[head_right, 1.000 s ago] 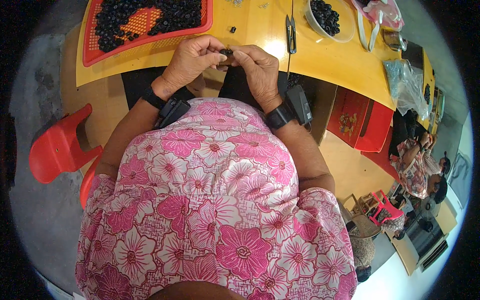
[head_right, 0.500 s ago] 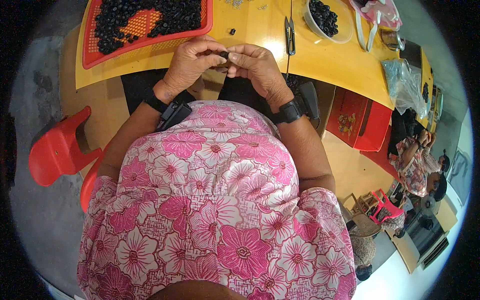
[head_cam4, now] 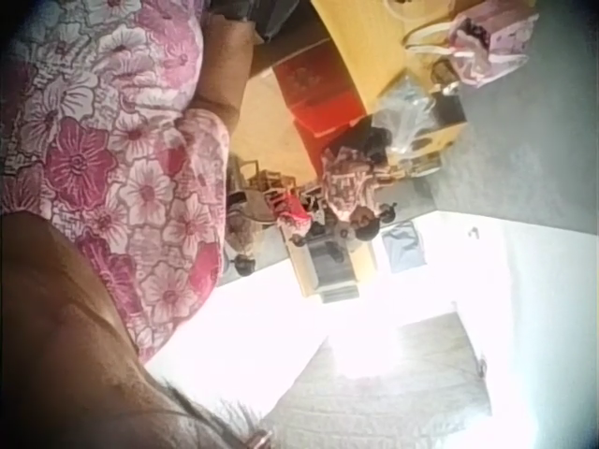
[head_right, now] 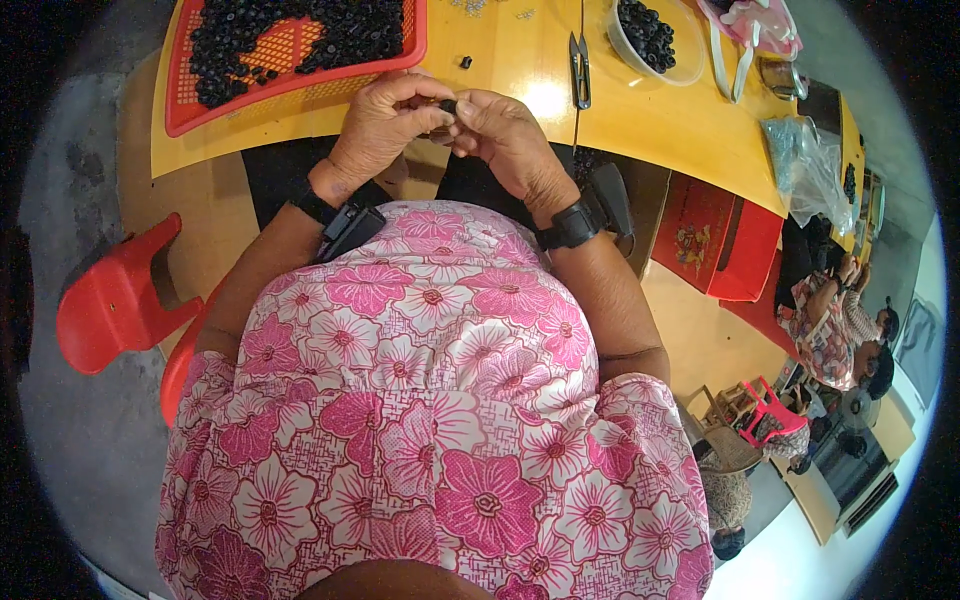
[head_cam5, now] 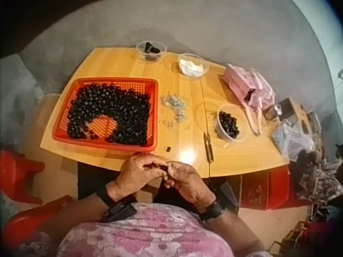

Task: The person sorts small black plastic components by hand, placing them into a sorting tray.

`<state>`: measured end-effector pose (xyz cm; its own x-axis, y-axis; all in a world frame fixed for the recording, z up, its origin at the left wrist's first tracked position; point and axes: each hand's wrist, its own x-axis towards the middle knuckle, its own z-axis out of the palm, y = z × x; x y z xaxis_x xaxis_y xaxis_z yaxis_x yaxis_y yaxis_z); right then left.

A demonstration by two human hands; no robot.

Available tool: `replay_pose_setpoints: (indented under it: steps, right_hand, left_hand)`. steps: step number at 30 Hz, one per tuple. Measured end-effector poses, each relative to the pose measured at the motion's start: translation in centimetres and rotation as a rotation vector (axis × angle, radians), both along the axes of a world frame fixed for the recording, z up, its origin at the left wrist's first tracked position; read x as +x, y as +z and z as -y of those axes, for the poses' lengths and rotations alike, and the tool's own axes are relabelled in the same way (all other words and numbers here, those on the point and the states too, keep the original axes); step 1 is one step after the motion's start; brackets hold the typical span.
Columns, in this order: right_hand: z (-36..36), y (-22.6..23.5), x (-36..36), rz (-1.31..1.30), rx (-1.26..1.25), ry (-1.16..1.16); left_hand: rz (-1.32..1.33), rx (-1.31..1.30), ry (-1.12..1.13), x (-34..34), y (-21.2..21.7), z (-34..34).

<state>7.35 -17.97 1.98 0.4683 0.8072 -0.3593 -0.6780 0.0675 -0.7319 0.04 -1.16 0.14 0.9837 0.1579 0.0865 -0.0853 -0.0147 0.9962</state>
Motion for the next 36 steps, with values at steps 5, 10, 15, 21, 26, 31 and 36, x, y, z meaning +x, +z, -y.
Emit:
replay_pose_setpoints:
  steps: [5, 10, 15, 21, 26, 31, 36]
  right_hand:
    - [-0.1, 0.6, -0.9, 0.290, -0.142, -0.010]
    - [0.2, 0.6, -1.2, 0.661, -0.239, 0.009]
    - [0.0, 0.8, -1.4, 0.973, -0.290, 0.021]
    - [0.1, 0.5, -1.6, 1.064, -0.295, -0.014]
    - [0.1, 0.6, -1.8, 1.091, -0.283, -0.032]
    - [0.0, 0.7, -1.9, 1.112, -0.304, -0.048]
    - [-0.2, 0.7, -1.9, 1.114, -0.298, -0.079]
  left_hand:
    - [-0.039, 0.133, -0.068, -0.1, 0.3, -0.3]
    - [-0.043, 0.025, -0.161, -0.3, 0.4, -0.4]
    - [-0.060, -0.025, -0.244, -0.5, 0.6, 0.0]
    - [-0.128, -0.059, -0.195, -0.8, 1.6, 0.1]
    - [-0.075, 0.073, -0.169, -0.7, 1.9, 0.3]
    - [-0.102, 0.102, -0.209, -0.8, 2.2, 0.2]
    - [-0.104, 0.126, -0.194, -0.8, 3.2, 0.3]
